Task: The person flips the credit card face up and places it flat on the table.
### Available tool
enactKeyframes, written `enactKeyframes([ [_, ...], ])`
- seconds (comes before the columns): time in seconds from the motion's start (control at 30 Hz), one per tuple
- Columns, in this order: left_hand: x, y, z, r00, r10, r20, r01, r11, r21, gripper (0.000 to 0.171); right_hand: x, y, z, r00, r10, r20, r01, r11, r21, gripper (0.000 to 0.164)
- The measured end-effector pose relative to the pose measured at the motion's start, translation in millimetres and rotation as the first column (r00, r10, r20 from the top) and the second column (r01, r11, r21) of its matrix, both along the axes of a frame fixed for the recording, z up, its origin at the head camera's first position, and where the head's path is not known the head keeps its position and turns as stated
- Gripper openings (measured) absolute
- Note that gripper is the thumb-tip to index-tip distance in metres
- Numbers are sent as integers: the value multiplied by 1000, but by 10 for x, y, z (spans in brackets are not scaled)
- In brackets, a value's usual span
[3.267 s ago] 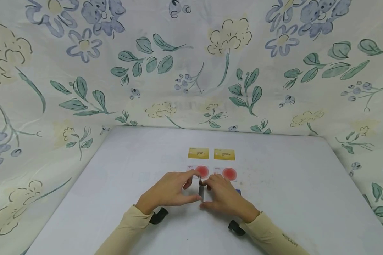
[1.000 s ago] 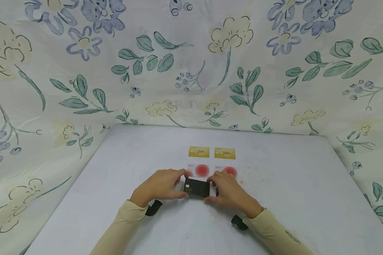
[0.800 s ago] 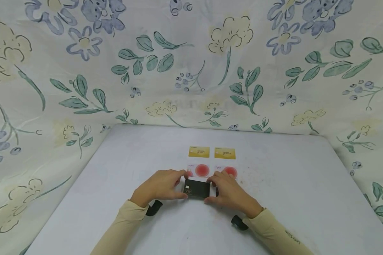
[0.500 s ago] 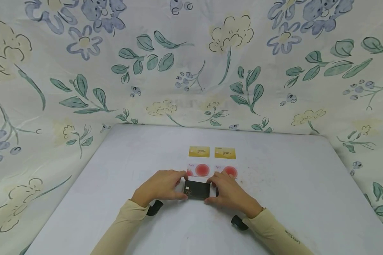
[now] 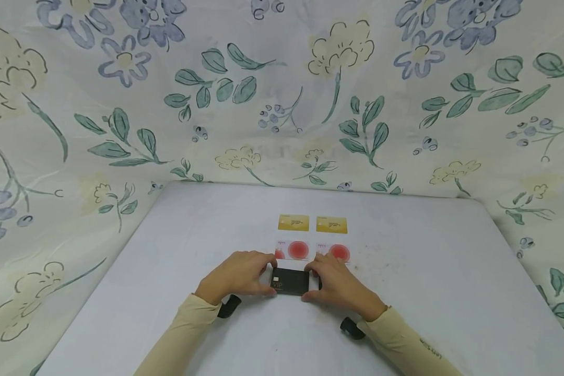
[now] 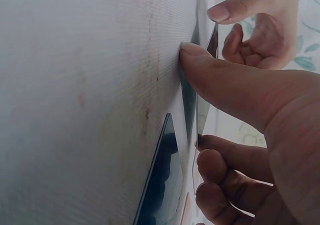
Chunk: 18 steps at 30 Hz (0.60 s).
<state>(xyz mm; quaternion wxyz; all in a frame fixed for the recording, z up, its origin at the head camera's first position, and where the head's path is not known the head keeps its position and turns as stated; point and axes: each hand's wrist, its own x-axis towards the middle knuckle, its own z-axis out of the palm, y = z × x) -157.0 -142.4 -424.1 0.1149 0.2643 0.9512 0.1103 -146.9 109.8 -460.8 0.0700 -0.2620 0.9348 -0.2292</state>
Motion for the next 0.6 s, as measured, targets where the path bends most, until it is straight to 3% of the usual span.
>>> enactKeyframes([
  [0.6,-17,18,-64,1000,13,22,-13,1000,-3,48,-14,15,-18,1000,19,-22,-19,1000,-15,55],
])
